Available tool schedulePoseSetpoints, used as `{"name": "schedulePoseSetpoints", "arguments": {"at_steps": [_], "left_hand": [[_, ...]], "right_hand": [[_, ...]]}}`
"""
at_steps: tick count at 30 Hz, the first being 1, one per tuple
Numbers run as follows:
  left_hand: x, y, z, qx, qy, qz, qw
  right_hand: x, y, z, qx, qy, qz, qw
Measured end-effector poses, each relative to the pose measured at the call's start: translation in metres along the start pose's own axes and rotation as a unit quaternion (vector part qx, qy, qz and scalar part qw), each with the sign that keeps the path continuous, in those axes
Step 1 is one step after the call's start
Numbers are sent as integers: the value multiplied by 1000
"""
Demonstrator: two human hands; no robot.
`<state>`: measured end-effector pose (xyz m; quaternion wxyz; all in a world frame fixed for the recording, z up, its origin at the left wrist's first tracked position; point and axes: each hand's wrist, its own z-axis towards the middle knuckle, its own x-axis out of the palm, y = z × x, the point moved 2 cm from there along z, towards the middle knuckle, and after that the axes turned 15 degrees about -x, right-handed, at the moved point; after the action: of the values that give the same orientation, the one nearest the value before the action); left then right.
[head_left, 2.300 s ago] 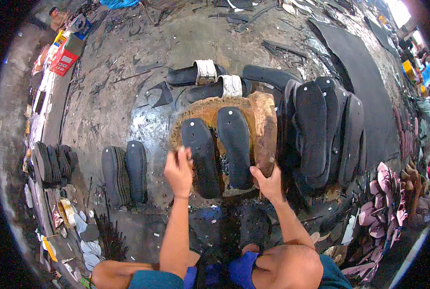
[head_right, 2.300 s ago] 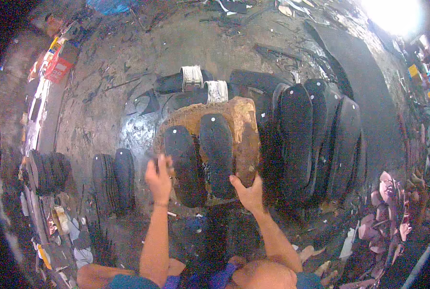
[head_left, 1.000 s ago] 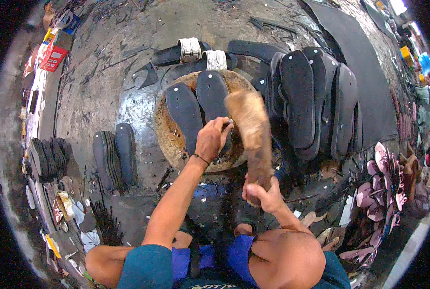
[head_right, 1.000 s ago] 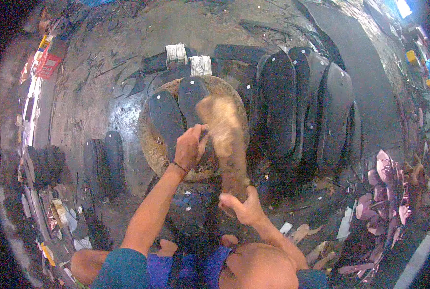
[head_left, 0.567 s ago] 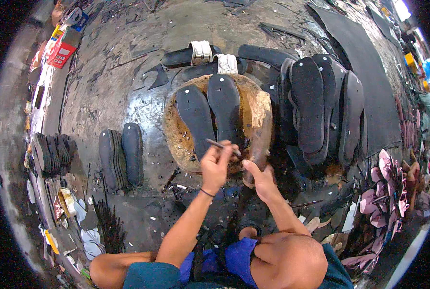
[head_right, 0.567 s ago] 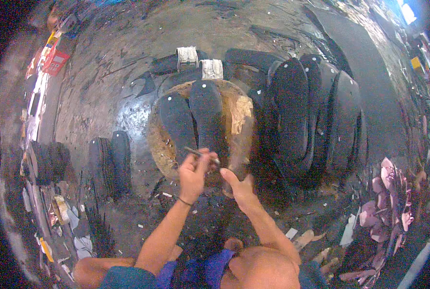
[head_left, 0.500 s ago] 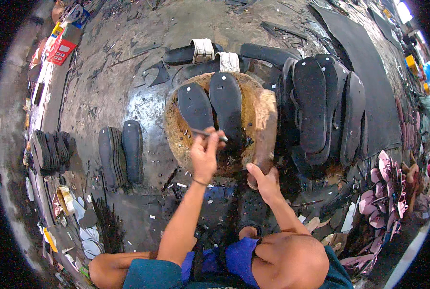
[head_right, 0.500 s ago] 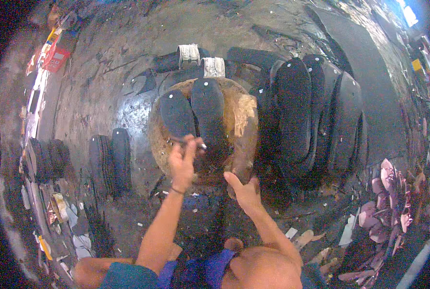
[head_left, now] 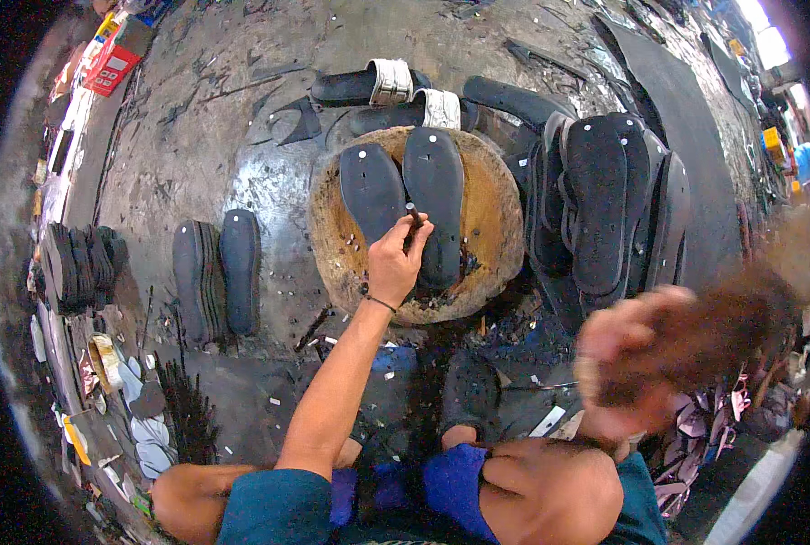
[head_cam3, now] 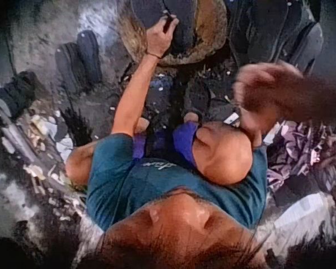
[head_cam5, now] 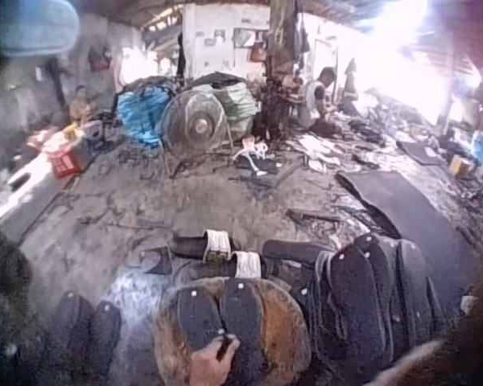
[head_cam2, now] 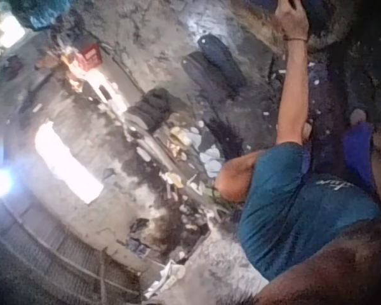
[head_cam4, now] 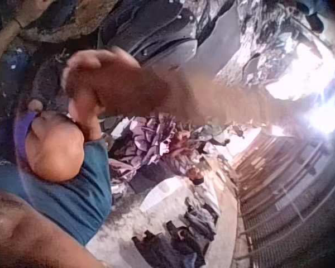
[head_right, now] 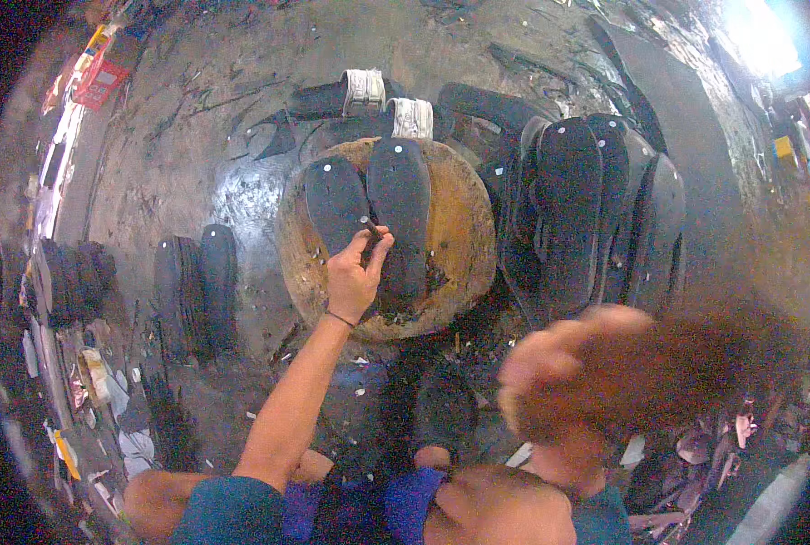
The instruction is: The person sits on the floor and uses a wooden mallet and a small metal tool to tap and adjust the soles of black flip-flops placed on a wooden block. The person then picks up a bundle of black straps and uses scissors to cut them into shorter pieces.
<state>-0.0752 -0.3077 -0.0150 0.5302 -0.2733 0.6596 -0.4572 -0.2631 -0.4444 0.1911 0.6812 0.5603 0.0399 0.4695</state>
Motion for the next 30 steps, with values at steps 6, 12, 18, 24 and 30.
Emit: {"name": "schedulePoseSetpoints", "arguments": {"at_steps": [6, 12, 18, 24, 30], "left_hand": [[1, 13, -6, 42, 94, 114, 988], [-11, -14, -3, -99, 118, 127, 980], [-35, 2, -24, -250, 40, -295, 921], [-22, -1, -91, -249, 122, -258, 926], [-45, 18, -17, -200, 15, -301, 932]], "right_hand": [[-87, -117, -71, 311, 280, -365, 832], [-58, -134, -110, 504, 53, -107, 856], [-52, -145, -104, 495, -9, 14, 869], [-34, -164, -109, 381, -2, -128, 916], [-39, -147, -116, 318, 11, -173, 932]]}}
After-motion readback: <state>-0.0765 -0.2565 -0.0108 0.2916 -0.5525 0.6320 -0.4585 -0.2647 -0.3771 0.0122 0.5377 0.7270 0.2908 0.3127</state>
